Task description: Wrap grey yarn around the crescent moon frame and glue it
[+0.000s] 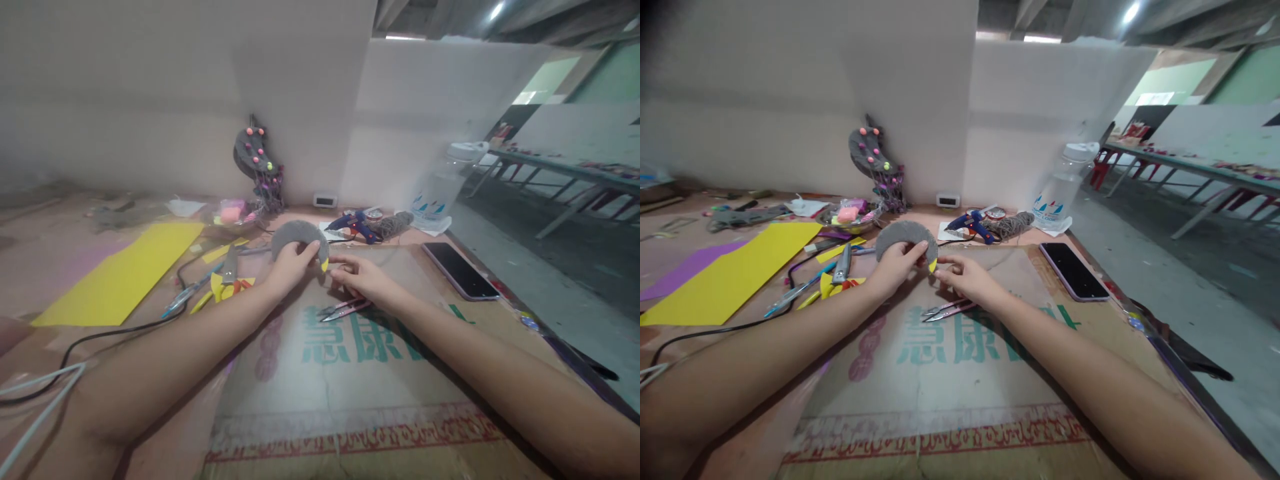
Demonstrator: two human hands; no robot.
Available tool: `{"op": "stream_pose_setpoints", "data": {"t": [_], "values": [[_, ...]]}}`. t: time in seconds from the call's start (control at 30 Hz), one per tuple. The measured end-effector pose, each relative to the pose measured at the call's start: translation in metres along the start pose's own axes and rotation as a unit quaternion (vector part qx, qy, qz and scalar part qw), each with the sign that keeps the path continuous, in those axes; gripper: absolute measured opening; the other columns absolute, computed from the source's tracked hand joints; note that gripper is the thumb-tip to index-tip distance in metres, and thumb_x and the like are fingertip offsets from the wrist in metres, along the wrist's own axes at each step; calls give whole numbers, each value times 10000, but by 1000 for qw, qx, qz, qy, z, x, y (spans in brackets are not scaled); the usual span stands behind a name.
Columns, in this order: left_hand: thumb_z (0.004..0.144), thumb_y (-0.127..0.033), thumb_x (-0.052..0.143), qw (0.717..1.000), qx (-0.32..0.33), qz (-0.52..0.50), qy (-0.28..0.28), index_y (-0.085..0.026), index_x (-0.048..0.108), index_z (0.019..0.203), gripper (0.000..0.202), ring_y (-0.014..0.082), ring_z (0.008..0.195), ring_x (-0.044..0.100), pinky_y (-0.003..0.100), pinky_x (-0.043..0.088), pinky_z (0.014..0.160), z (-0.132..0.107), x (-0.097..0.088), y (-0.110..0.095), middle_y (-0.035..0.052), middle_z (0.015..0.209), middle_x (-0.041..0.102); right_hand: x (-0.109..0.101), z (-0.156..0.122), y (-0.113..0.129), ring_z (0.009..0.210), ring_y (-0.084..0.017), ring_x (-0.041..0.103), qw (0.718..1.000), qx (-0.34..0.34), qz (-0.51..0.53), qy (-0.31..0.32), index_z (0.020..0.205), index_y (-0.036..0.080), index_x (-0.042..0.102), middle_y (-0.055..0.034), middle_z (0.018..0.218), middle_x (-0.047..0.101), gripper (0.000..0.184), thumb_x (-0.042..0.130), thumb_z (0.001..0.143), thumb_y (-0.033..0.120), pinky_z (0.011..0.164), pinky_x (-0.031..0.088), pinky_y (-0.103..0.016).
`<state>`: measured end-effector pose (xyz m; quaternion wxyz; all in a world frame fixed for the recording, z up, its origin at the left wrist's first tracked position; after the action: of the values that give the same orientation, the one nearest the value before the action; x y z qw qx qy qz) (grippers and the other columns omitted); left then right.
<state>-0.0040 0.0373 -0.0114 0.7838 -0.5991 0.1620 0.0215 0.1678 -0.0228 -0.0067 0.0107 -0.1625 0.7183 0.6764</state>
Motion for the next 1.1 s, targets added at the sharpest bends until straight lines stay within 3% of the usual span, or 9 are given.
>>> {"op": "stream_pose_setpoints", "data": {"t": [0.1, 0.27, 0.4, 0.57, 1.1], "values": [[849, -587, 564, 1000, -4, 13, 3, -171, 574, 645, 464, 158, 614, 539, 284, 395, 635, -1, 0, -3, 20, 627, 600, -3, 0, -1, 419, -54, 356, 999, 15, -20, -34, 1080, 150, 664, 73, 557, 508, 352, 695, 815, 379, 410, 255, -199], [854, -587, 562, 1000, 1, 26, 9, -169, 590, 669, 458, 167, 657, 564, 282, 408, 657, -2, 1, -3, 30, 666, 632, -11, -1, -1, 485, -78, 408, 991, -5, -97, -97, 817, 154, 667, 38, 597, 549, 229, 663, 800, 382, 472, 310, -229], [854, -579, 557, 999, 0, 32, 24, -172, 590, 660, 452, 164, 649, 552, 280, 406, 645, -2, 2, -3, 24, 658, 628, -15, 2, 0, 542, -103, 442, 983, -49, -115, -134, 783, 165, 660, 30, 626, 569, 247, 639, 792, 412, 533, 351, -251], [848, -560, 566, 999, -2, 34, 22, -172, 588, 645, 438, 162, 639, 542, 280, 398, 630, -4, 2, -8, 22, 650, 622, -14, 8, 2, 646, -141, 525, 975, -107, -140, -136, 763, 174, 669, -2, 711, 638, 244, 619, 799, 409, 612, 396, -270], [865, -545, 560, 998, -30, 51, 35, -165, 600, 694, 419, 140, 560, 505, 267, 354, 534, -6, 5, -10, 10, 639, 597, -16, 11, -8, 485, -106, 396, 981, -89, -116, -129, 851, 188, 653, 51, 570, 498, 260, 610, 861, 445, 492, 298, -257]]}}
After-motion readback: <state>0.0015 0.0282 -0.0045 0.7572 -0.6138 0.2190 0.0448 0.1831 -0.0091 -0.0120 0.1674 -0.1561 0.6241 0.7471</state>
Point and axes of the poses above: each hand's wrist, its own z-axis towards the middle knuckle, its own x-axis out of the palm, y = z × x, the point moved 2 cm from there along z, towards the middle knuckle
